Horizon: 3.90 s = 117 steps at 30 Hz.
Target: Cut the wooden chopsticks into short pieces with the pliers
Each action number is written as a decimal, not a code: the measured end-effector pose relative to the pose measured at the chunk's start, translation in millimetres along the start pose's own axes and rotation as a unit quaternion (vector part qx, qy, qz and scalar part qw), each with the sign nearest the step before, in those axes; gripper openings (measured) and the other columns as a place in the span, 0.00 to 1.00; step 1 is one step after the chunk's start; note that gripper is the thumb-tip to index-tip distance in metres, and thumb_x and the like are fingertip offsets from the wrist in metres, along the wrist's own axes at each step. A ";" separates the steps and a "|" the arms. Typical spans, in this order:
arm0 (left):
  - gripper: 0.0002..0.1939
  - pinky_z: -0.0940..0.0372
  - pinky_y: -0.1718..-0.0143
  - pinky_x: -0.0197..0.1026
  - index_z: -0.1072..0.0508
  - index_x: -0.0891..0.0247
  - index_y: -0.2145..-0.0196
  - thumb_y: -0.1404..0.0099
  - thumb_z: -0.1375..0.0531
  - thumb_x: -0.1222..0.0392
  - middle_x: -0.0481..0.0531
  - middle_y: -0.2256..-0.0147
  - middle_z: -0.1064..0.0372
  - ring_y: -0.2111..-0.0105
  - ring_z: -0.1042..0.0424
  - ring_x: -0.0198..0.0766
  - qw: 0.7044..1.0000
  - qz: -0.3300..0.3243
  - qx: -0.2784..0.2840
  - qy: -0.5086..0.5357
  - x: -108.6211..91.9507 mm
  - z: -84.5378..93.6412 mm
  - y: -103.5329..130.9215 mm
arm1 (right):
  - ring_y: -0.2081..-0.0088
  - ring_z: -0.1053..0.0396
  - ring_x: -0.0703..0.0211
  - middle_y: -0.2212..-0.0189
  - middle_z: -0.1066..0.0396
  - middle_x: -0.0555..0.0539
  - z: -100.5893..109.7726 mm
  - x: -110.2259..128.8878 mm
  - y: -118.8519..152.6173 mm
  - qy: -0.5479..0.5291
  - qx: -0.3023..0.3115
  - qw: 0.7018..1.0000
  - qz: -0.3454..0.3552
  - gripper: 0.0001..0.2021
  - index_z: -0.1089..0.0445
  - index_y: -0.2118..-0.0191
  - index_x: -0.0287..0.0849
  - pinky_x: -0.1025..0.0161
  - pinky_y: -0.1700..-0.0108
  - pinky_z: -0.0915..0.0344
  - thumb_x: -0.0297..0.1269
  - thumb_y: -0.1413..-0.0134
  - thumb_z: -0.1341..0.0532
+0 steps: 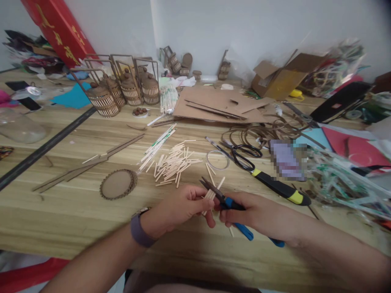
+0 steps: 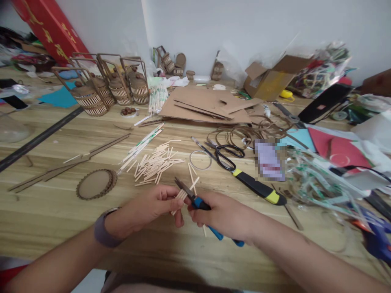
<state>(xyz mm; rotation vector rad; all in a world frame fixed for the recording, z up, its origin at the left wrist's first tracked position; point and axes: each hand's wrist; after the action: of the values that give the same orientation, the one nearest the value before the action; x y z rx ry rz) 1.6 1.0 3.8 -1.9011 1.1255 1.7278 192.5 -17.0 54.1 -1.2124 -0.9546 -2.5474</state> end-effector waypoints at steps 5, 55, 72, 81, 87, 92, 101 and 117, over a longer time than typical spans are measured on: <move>0.17 0.42 0.62 0.39 0.26 0.65 0.65 0.37 0.43 0.47 0.48 0.77 0.30 0.72 0.30 0.37 1.000 0.003 -0.004 -0.008 0.0 -0.2 0.1 | 0.69 0.34 0.59 0.72 0.32 0.51 -1.4 -2.9 -0.4 -0.025 0.043 0.999 -0.007 0.03 0.35 0.72 0.45 0.65 0.67 0.36 0.36 0.52 0.44; 0.24 0.43 0.70 0.36 0.31 0.65 0.65 0.39 0.43 0.37 0.42 0.81 0.39 0.77 0.35 0.32 0.999 -0.013 -0.017 0.023 -3.1 -4.3 1.7 | 0.73 0.35 0.59 0.73 0.28 0.49 -5.0 -4.9 -7.6 0.017 0.005 0.999 0.035 0.04 0.34 0.70 0.46 0.64 0.72 0.38 0.35 0.46 0.45; 0.16 0.43 0.70 0.36 0.33 0.63 0.65 0.31 0.51 0.49 0.43 0.80 0.39 0.76 0.37 0.34 0.978 -0.058 -0.140 -0.141 -8.5 9.7 3.1 | 0.64 0.31 0.51 0.67 0.28 0.45 10.6 -16.3 -11.1 0.148 -0.253 0.949 0.118 0.08 0.34 0.63 0.45 0.57 0.61 0.35 0.42 0.42 0.47; 0.12 0.39 0.58 0.43 0.30 0.62 0.58 0.30 0.53 0.59 0.55 0.63 0.27 0.61 0.30 0.45 0.878 -0.066 -0.184 -0.437 0.3 3.6 3.8 | 0.64 0.31 0.48 0.66 0.28 0.40 -8.0 -21.5 -34.0 0.365 -0.264 0.868 0.209 0.04 0.34 0.64 0.40 0.57 0.65 0.38 0.31 0.43 0.45; 0.16 0.40 0.55 0.50 0.31 0.64 0.58 0.28 0.58 0.61 0.61 0.62 0.27 0.61 0.29 0.49 0.816 -0.033 -0.177 -0.550 0.5 -2.4 4.6 | 0.69 0.32 0.51 0.70 0.29 0.43 -17.5 -24.9 -39.8 0.394 -0.277 0.864 0.149 0.05 0.35 0.68 0.42 0.60 0.69 0.45 0.34 0.43 0.45; 0.19 0.40 0.60 0.51 0.31 0.67 0.59 0.29 0.61 0.62 0.65 0.65 0.28 0.65 0.29 0.52 0.782 0.008 -0.184 -0.596 1.9 -10.6 3.6 | 0.71 0.34 0.50 0.71 0.29 0.41 -25.3 -22.6 -43.2 0.400 -0.295 0.861 0.108 0.04 0.35 0.68 0.41 0.60 0.70 0.47 0.34 0.44 0.45; 0.16 0.43 0.69 0.36 0.33 0.62 0.67 0.29 0.54 0.52 0.45 0.77 0.35 0.74 0.36 0.34 0.974 -0.054 -0.026 -0.220 -11.6 11.8 8.0 | 0.72 0.38 0.61 0.75 0.34 0.51 9.5 -23.8 -28.3 0.081 -0.142 0.965 0.207 0.08 0.36 0.69 0.43 0.65 0.69 0.41 0.41 0.42 0.44; 0.26 0.42 0.68 0.37 0.28 0.65 0.63 0.34 0.50 0.37 0.53 0.70 0.25 0.70 0.31 0.38 0.987 -0.046 -0.066 -0.138 8.4 12.1 -4.0 | 0.70 0.32 0.58 0.71 0.28 0.48 -7.2 -18.0 -32.0 0.214 -0.166 0.943 0.195 0.03 0.33 0.64 0.43 0.65 0.69 0.41 0.33 0.44 0.43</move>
<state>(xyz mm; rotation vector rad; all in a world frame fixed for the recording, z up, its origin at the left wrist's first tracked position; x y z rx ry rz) -4.1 9.4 -7.6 -1.6888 0.8275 1.9811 186.9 1.5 22.0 -0.7533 -0.1715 -2.5342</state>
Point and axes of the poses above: each hand's wrist, its own y-axis away from the middle knuckle, its own z-axis out of the back of the hand, x = y × z
